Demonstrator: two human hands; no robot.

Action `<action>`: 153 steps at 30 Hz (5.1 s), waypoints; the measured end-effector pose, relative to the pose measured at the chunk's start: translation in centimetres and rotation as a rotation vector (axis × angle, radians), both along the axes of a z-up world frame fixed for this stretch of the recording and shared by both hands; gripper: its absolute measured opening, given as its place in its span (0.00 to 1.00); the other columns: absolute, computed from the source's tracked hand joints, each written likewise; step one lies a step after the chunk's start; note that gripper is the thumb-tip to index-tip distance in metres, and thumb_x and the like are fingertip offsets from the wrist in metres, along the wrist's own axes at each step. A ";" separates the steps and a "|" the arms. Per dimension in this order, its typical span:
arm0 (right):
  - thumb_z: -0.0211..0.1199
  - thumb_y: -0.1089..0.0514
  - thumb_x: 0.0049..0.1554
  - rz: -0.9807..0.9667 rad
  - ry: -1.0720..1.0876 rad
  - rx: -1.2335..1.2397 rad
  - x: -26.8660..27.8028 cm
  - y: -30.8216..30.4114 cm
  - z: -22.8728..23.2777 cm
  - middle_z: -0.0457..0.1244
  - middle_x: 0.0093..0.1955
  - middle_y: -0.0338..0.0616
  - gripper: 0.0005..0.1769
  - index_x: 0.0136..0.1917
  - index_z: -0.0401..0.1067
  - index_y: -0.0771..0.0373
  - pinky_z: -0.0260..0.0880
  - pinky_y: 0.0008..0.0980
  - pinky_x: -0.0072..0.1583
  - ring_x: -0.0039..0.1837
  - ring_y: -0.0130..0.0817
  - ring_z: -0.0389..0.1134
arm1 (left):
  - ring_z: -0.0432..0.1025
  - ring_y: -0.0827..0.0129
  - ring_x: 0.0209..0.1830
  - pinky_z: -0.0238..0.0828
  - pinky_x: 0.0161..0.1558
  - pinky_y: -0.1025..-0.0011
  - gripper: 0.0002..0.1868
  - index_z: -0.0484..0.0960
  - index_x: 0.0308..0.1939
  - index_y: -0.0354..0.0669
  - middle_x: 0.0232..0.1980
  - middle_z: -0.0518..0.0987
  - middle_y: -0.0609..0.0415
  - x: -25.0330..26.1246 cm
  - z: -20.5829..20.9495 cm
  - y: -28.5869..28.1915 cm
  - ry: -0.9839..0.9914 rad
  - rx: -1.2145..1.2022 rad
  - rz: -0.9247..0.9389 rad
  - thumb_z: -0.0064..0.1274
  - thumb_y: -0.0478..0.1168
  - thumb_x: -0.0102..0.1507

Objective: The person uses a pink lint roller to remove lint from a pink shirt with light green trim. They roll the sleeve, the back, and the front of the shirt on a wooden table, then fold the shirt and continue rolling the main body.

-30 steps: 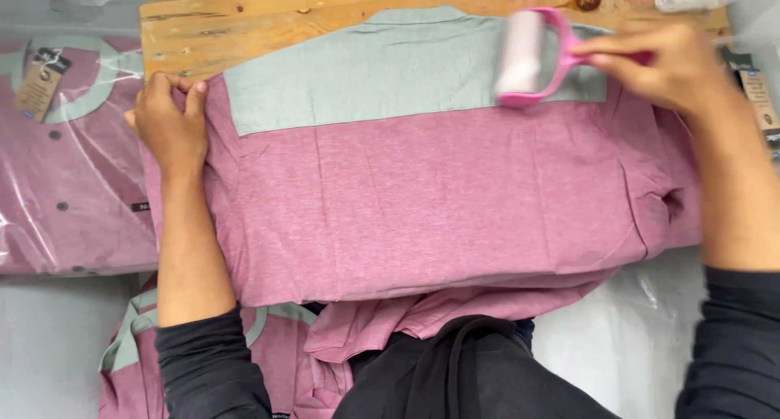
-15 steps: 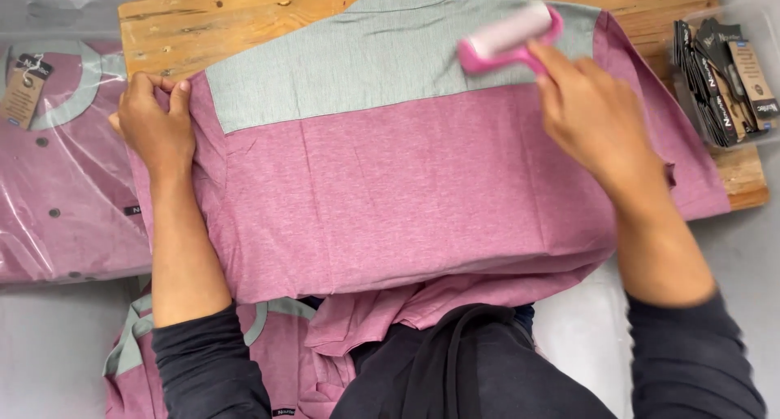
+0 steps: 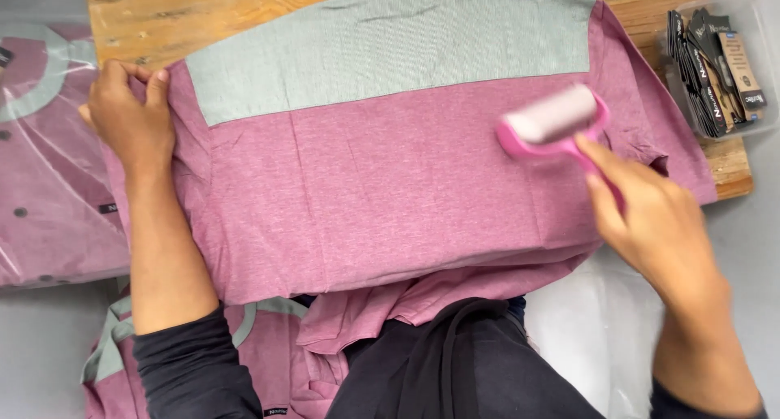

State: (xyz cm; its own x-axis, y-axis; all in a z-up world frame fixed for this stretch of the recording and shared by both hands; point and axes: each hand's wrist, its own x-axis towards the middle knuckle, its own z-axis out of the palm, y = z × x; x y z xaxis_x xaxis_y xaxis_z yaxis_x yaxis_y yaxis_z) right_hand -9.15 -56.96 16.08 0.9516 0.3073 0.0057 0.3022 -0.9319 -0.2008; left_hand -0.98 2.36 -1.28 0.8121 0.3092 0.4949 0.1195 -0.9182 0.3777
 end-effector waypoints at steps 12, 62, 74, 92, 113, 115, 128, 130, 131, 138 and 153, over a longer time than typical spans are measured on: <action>0.51 0.60 0.72 -0.041 -0.148 0.011 6.9 1.5 -2.4 0.69 0.40 0.59 0.23 0.77 0.73 0.63 0.63 0.56 0.36 0.32 0.53 0.65 | 0.73 0.61 0.43 0.55 0.51 0.53 0.15 0.76 0.41 0.48 0.42 0.80 0.63 0.0 0.1 0.1 -0.027 -0.004 -0.024 0.71 0.36 0.71; 0.49 0.51 0.64 0.086 0.201 -0.085 0.4 4.4 1.2 0.67 0.46 0.42 0.31 0.80 0.60 0.40 0.70 0.46 0.36 0.42 0.41 0.69 | 0.72 0.65 0.40 0.54 0.48 0.61 0.14 0.75 0.39 0.50 0.40 0.81 0.65 0.3 1.0 -1.1 0.000 -0.016 0.055 0.69 0.41 0.68; 0.41 0.55 0.67 0.207 0.059 0.176 15.2 20.6 -3.1 0.65 0.51 0.64 0.25 0.76 0.60 0.52 0.64 0.67 0.45 0.45 0.74 0.65 | 0.72 0.64 0.41 0.54 0.47 0.60 0.14 0.74 0.38 0.50 0.41 0.82 0.66 0.1 1.0 -1.1 -0.027 0.002 0.028 0.68 0.40 0.68; 0.58 0.51 0.58 -0.174 0.341 0.129 -8.5 -7.2 2.8 0.65 0.30 0.30 0.29 0.73 0.72 0.38 0.61 0.21 0.44 0.30 0.25 0.60 | 0.73 0.60 0.43 0.56 0.50 0.56 0.16 0.76 0.43 0.48 0.44 0.81 0.62 -0.1 -0.7 0.8 -0.053 0.037 -0.034 0.72 0.38 0.73; 0.51 0.60 0.67 -0.028 0.080 0.472 0.5 -2.9 -3.0 0.59 0.77 0.51 0.25 0.77 0.63 0.60 0.61 0.33 0.65 0.66 0.37 0.66 | 0.74 0.51 0.45 0.54 0.48 0.50 0.12 0.75 0.47 0.47 0.46 0.81 0.57 0.1 -0.2 1.8 0.116 0.129 -0.069 0.65 0.38 0.77; 0.53 0.60 0.65 -0.097 0.151 0.423 -2.9 -6.6 -1.6 0.62 0.75 0.47 0.26 0.76 0.65 0.58 0.59 0.30 0.65 0.63 0.33 0.65 | 0.72 0.46 0.49 0.55 0.49 0.47 0.10 0.76 0.49 0.44 0.49 0.80 0.52 -0.2 0.5 2.1 0.145 0.151 -0.103 0.64 0.38 0.77; 0.57 0.40 0.61 0.445 -0.056 -0.144 2.3 -2.7 0.7 0.64 0.35 0.23 0.23 0.70 0.72 0.27 0.60 0.26 0.33 0.32 0.23 0.61 | 0.65 0.55 0.48 0.61 0.53 0.59 0.12 0.80 0.51 0.38 0.49 0.72 0.46 -22.0 8.2 -9.6 0.198 -0.181 0.026 0.56 0.45 0.74; 0.53 0.38 0.62 0.482 0.003 -0.191 4.6 3.0 1.3 0.63 0.34 0.27 0.22 0.69 0.72 0.25 0.56 0.31 0.29 0.29 0.29 0.61 | 0.65 0.53 0.50 0.59 0.55 0.55 0.17 0.80 0.49 0.39 0.49 0.71 0.47 -24.4 6.7 -11.3 0.193 -0.175 0.137 0.56 0.51 0.72; 0.50 0.36 0.62 0.502 0.064 -0.243 5.6 5.8 1.7 0.62 0.32 0.30 0.22 0.68 0.73 0.24 0.52 0.37 0.26 0.27 0.34 0.61 | 0.65 0.51 0.52 0.57 0.57 0.52 0.22 0.81 0.47 0.40 0.50 0.71 0.47 -25.6 6.0 -12.2 0.187 -0.173 0.231 0.56 0.57 0.69; 0.50 0.45 0.66 0.755 0.252 -0.080 7.1 23.3 0.6 0.64 0.33 0.40 0.21 0.68 0.73 0.29 0.54 0.38 0.30 0.30 0.36 0.59 | 0.64 0.56 0.49 0.51 0.53 0.53 0.19 0.81 0.45 0.43 0.45 0.73 0.53 -24.4 5.9 -13.4 0.181 -0.172 0.282 0.52 0.55 0.71; 0.46 0.41 0.64 0.666 0.248 -0.080 6.3 10.4 0.9 0.68 0.46 0.28 0.24 0.71 0.70 0.27 0.59 0.34 0.30 0.38 0.33 0.67 | 0.70 0.72 0.52 0.65 0.60 0.76 0.13 0.67 0.63 0.41 0.50 0.75 0.53 -20.9 7.3 -9.0 -0.048 -0.831 -0.053 0.43 0.37 0.75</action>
